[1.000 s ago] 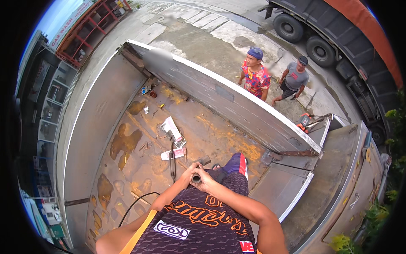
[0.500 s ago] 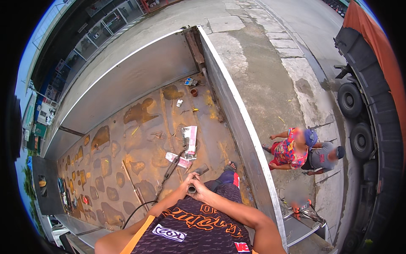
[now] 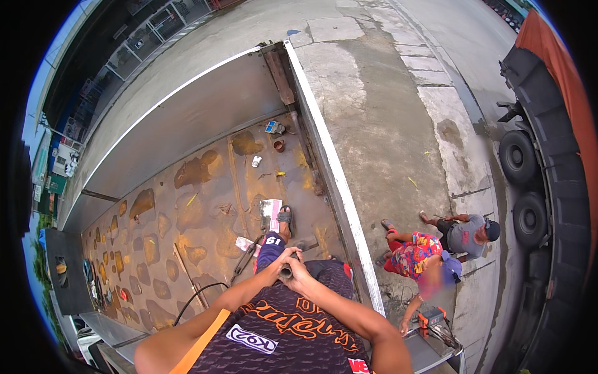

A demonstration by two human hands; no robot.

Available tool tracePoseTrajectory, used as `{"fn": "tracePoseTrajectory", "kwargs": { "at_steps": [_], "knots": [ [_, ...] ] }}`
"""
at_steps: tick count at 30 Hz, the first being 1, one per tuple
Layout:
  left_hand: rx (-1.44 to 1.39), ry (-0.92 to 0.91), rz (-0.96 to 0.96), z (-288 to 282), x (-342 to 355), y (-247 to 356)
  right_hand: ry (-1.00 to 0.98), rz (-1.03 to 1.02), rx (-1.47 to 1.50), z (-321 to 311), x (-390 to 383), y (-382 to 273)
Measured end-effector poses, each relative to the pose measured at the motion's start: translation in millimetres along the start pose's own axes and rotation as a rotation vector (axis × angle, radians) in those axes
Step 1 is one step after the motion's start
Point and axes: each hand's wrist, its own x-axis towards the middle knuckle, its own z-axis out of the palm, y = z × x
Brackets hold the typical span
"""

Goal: The person sits on a truck bed and uses a sledgehammer to strike a metal frame while another person holds it. The person repeatedly hammers the frame and later uses a metal pipe to apply force to a hinge mechanism.

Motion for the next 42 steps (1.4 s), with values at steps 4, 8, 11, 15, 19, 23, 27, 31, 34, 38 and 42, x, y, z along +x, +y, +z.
{"fn": "tracePoseTrajectory", "kwargs": {
  "at_steps": [4,8,11,15,19,23,27,31,34,38,42],
  "knots": [
    [0.224,-0.198,0.197,-34.0,50.5,24.9,0.027,-0.054,0.162,29.4,37.6,-37.5],
    [0.189,-0.227,0.098,-88.2,133.4,39.6,0.082,-0.081,0.292,66.4,94.4,-77.3],
    [0.021,-0.104,-0.443,-130.4,207.8,54.2,0.131,-0.074,0.41,101.6,129.7,-108.0],
    [-0.231,0.089,-1.192,-156.6,286.3,83.6,0.101,-0.009,0.581,154.4,144.9,-143.3],
    [-0.258,0.201,-1.087,-179.1,326.3,127.0,0.155,0.012,0.48,216.7,153.0,-178.5],
    [-0.171,0.245,-1.076,-202.4,358.0,148.3,0.233,0.036,0.323,271.2,167.6,-212.2],
    [-0.069,0.197,-1.05,-230.2,389.6,160.9,0.324,0.038,0.166,312.7,186.7,-243.1],
    [0.075,0.196,-1.021,-251.6,410.9,193.2,0.353,-0.001,0.073,338.2,204.6,-262.0],
    [0.141,0.192,-1.022,-263.2,423.5,221.3,0.331,-0.008,0.068,345.5,216.5,-269.4],
    [0.142,0.129,-1.085,-280.0,426.5,242.5,0.394,0.02,0.105,348.3,225.1,-270.2],
    [0.157,0.16,-1.086,-314.8,428.3,243.6,0.457,-0.017,0.037,347.9,233.4,-264.5]
  ]
}}
